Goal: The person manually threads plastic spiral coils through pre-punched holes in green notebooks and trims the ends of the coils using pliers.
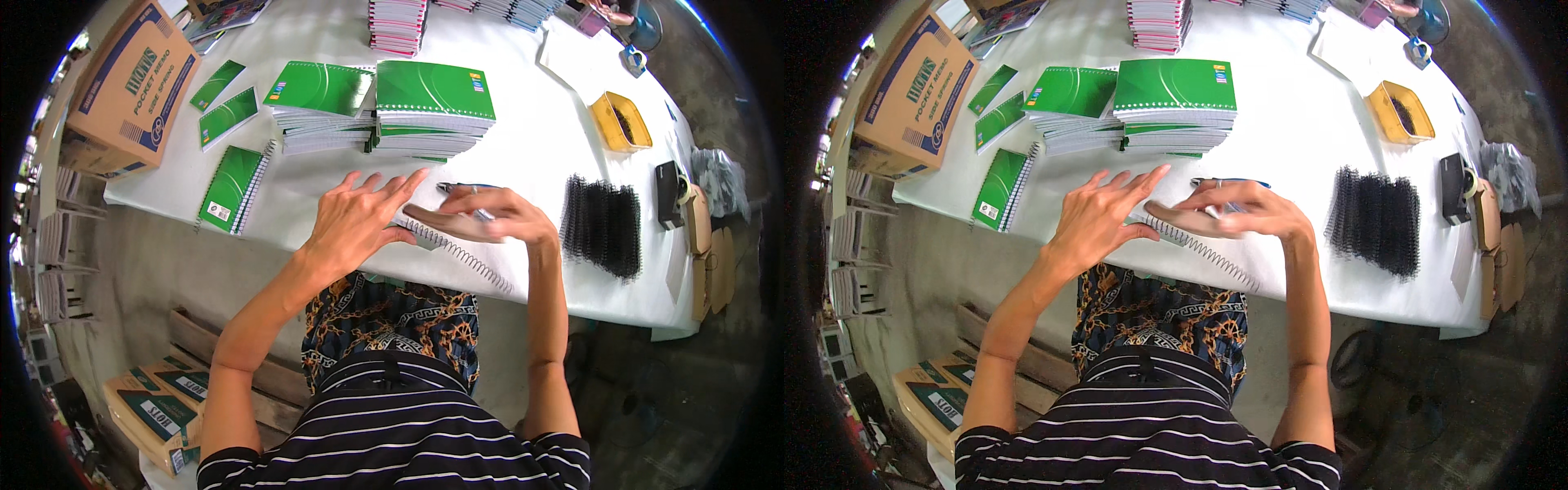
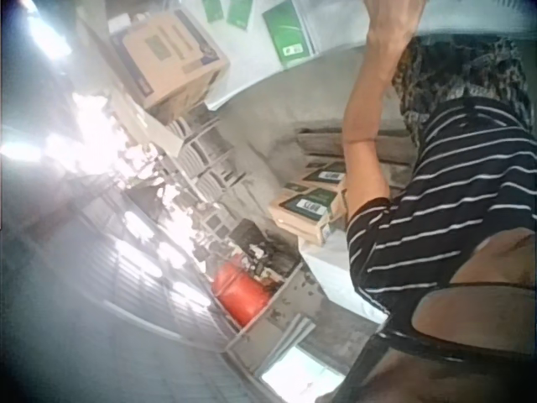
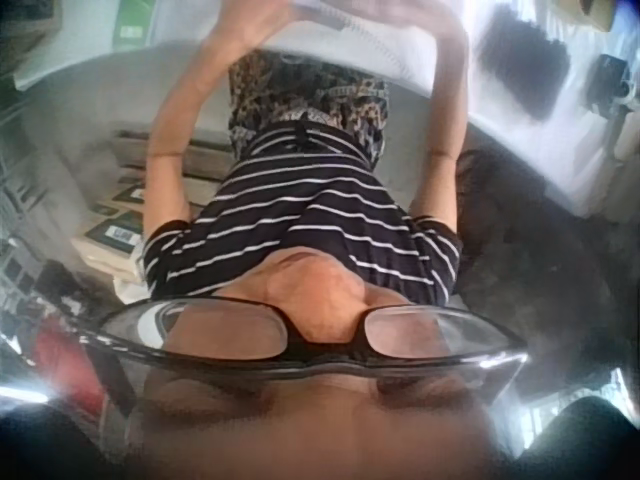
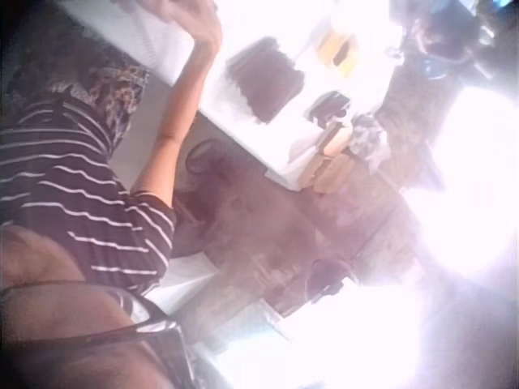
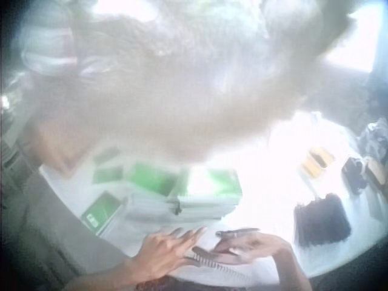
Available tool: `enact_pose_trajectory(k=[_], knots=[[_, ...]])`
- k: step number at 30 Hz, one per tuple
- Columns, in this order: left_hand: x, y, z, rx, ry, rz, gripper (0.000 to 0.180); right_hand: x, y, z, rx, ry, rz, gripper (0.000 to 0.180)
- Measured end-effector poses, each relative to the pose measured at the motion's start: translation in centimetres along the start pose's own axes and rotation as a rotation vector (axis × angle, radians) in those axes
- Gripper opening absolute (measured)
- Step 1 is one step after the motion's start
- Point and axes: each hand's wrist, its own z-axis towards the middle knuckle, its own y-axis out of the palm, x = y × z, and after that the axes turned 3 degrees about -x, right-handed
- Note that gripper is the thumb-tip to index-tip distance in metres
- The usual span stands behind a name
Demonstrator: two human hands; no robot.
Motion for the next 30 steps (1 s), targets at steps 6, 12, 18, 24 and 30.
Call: enact_pose_trajectory(k=[6,12,18,24,30], knots=[[-0.8,-0.4,-0.3,-0.056,-0.092,-0.113,0.101,-0.3,0.6,1.0,0.035,0.133,-0.157,0.079],[-1.6,0.5,-0.3,0.126,-0.089,-0.499,0.110,0.2,0.2,1.9,-0.007,0.054,-0.138,0.058],[-2.9,3.4,-1.2,0.229,-0.156,-0.852,0.113,0.0,0.3,2.6,-0.019,0.020,-0.088,0.058],[-3.4,4.6,-1.5,0.277,-0.140,-0.913,0.110,-0.6,0.4,3.6,-0.012,0.157,-0.199,0.061],[-3.1,4.2,-1.7,0.221,-0.220,-0.902,0.110,-0.9,0.5,3.9,-0.006,0.046,-0.122,0.060]])
